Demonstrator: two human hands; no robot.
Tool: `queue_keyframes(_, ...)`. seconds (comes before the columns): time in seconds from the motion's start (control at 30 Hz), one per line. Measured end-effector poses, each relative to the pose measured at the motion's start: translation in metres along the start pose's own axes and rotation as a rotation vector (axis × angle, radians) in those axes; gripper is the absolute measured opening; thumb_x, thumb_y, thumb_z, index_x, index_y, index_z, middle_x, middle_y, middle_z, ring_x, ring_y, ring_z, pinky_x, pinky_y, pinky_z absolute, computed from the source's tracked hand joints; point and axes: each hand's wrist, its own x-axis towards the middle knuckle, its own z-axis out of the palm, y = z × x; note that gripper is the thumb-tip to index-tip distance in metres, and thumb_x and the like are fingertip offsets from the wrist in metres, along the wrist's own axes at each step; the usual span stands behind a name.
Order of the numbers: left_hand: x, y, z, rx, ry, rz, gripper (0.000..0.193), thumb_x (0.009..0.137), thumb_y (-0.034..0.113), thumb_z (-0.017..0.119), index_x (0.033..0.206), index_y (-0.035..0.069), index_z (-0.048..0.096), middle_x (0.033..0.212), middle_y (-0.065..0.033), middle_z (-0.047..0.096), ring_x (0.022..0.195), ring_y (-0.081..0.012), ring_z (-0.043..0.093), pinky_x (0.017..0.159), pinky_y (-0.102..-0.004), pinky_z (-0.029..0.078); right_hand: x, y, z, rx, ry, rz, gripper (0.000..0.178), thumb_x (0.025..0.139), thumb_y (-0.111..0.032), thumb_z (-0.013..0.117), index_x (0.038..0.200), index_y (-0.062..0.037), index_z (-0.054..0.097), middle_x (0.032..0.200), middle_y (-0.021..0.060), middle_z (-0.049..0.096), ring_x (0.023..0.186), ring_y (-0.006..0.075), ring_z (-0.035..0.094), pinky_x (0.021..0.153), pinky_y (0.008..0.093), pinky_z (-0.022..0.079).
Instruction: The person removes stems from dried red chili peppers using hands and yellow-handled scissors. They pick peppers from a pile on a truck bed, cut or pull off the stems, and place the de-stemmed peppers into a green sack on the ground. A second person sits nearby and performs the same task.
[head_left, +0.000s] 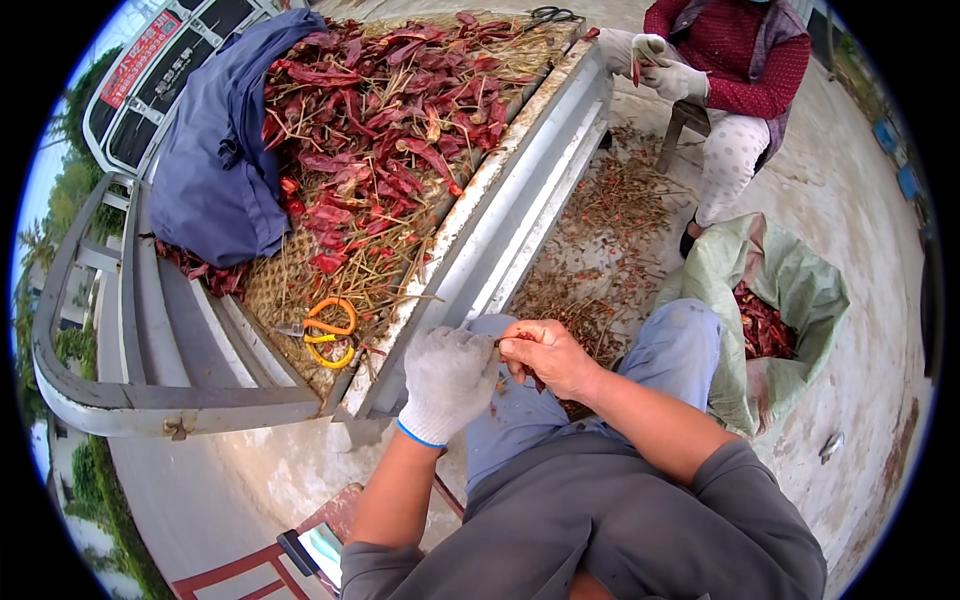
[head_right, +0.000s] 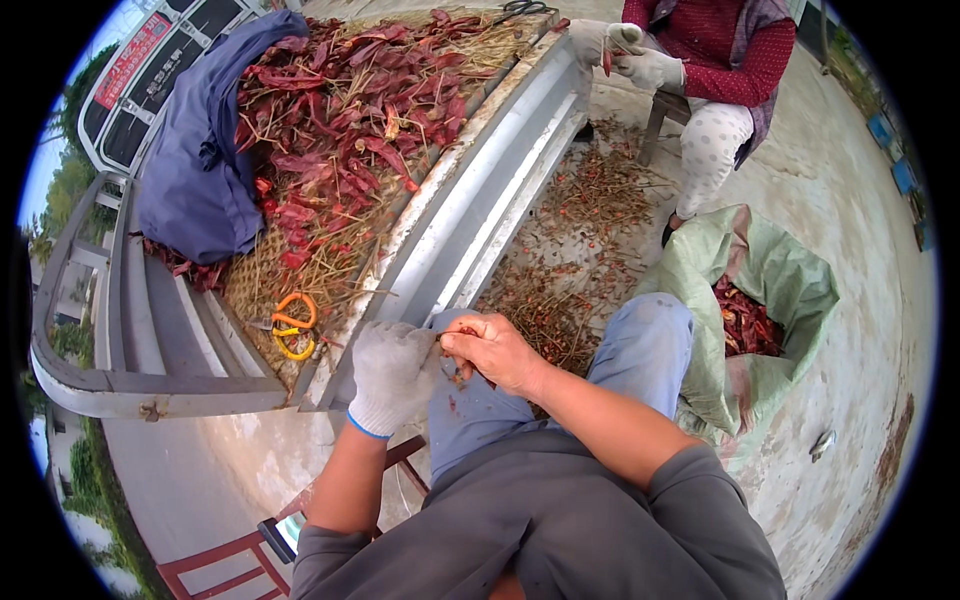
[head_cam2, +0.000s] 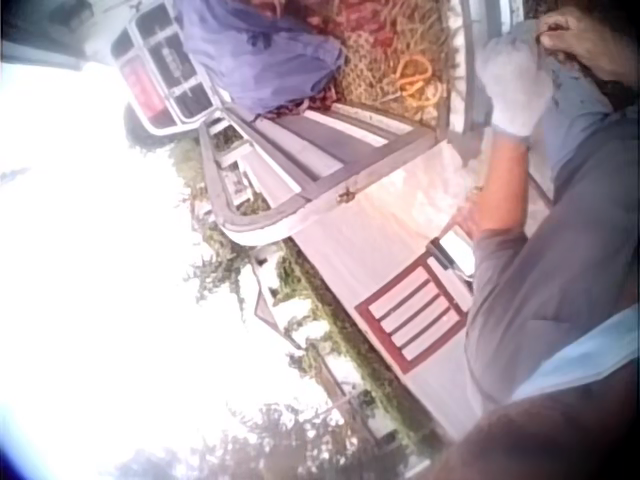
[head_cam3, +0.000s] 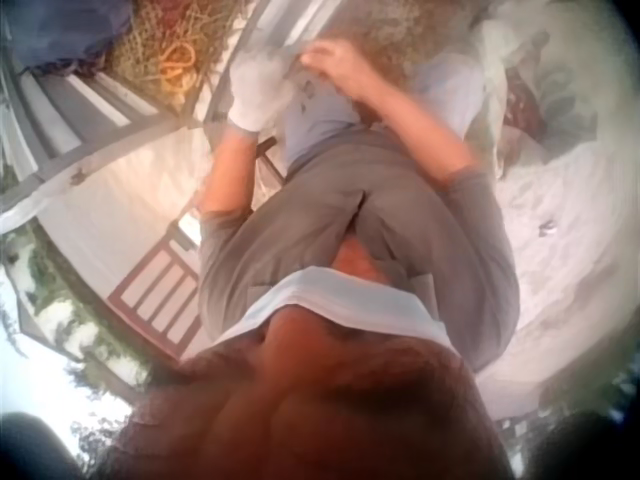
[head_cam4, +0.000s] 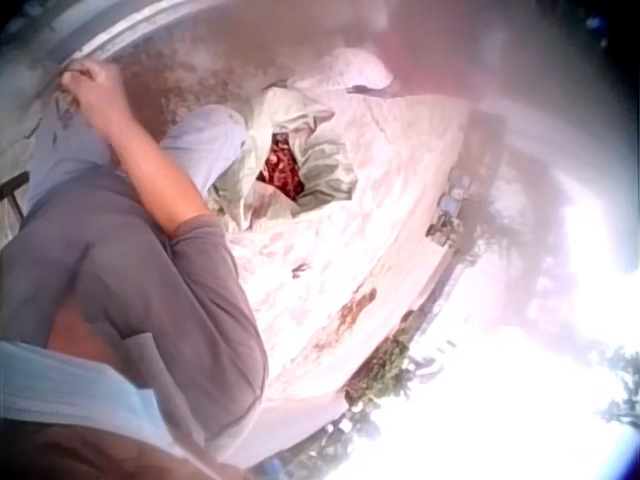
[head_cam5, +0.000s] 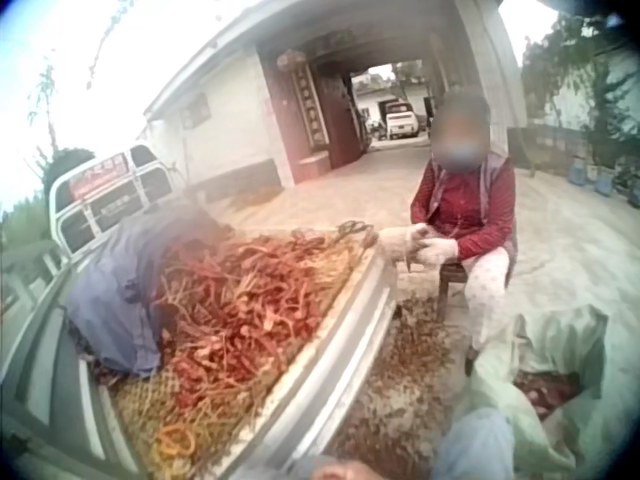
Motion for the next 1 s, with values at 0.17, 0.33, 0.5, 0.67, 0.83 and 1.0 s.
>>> queue_keyframes(0.17, 0.000, 0.008, 0.009, 0.116, 0.003, -0.013, 0.012, 0.079, 0.018, 0.074, 0.072, 0.011, 0.067, 0.070, -0.0097, 0.066, 0.073, -0.0325, 0.067, 0.070, -0.0467, 0.049, -0.002, 0.016, 0.006, 0.179, 0.124, -0.012, 0.021, 0.105, -0.019, 0.067, 0.094, -0.0019, 0.068, 0.077, 0.0022, 0.063, 0.065, 0.0110, 0.059, 0.060, 0.0294, 0.052)
queue_keyframes(0.33, -0.002, 0.008, 0.018, 0.155, -0.025, 0.014, 0.016, 0.081, 0.023, 0.073, 0.070, 0.012, 0.068, 0.069, -0.0081, 0.067, 0.071, -0.0284, 0.068, 0.070, -0.0437, 0.048, -0.005, 0.014, 0.009, 0.172, 0.205, 0.041, 0.021, 0.105, -0.019, 0.068, 0.092, -0.0028, 0.067, 0.075, 0.0017, 0.061, 0.064, 0.0103, 0.058, 0.059, 0.0293, 0.051)
queue_keyframes(0.5, 0.003, 0.014, 0.030, 0.225, -0.069, -0.031, 0.019, 0.083, 0.028, 0.071, 0.071, 0.013, 0.071, 0.070, -0.0075, 0.069, 0.072, -0.0266, 0.069, 0.070, -0.0426, 0.049, 0.006, 0.023, 0.009, 0.082, 0.369, 0.055, 0.022, 0.104, -0.019, 0.070, 0.088, -0.0031, 0.067, 0.074, 0.0015, 0.061, 0.059, 0.0109, 0.056, 0.055, 0.0290, 0.049)
queue_keyframes(0.67, 0.000, 0.012, 0.046, 0.223, -0.123, -0.043, 0.018, 0.082, 0.027, 0.071, 0.070, 0.013, 0.073, 0.070, -0.0078, 0.070, 0.068, -0.0277, 0.069, 0.068, -0.0433, 0.049, 0.007, 0.039, 0.003, 0.160, 0.422, 0.123, 0.022, 0.102, -0.018, 0.072, 0.087, -0.0039, 0.066, 0.073, 0.0016, 0.061, 0.057, 0.0120, 0.055, 0.053, 0.0287, 0.047)
queue_keyframes(0.83, -0.009, 0.028, 0.047, 0.066, -0.102, 0.007, 0.019, 0.082, 0.024, 0.072, 0.069, 0.011, 0.070, 0.071, -0.0110, 0.069, 0.070, -0.0320, 0.069, 0.070, -0.0463, 0.052, 0.010, 0.031, -0.009, 0.198, 0.524, 0.156, 0.018, 0.103, -0.017, 0.070, 0.093, -0.0029, 0.064, 0.075, 0.0031, 0.062, 0.057, 0.0119, 0.055, 0.053, 0.0290, 0.047)
queue_keyframes(1.0, -0.018, 0.063, 0.056, -0.150, -0.211, -0.087, 0.016, 0.088, 0.023, 0.072, 0.082, 0.008, 0.075, 0.079, -0.0126, 0.072, 0.078, -0.0347, 0.072, 0.077, -0.0480, 0.054, 0.020, 0.003, -0.068, 0.330, 0.381, -0.065, 0.019, 0.107, -0.022, 0.067, 0.104, -0.0034, 0.065, 0.085, 0.0023, 0.065, 0.069, 0.0115, 0.062, 0.060, 0.0266, 0.048)
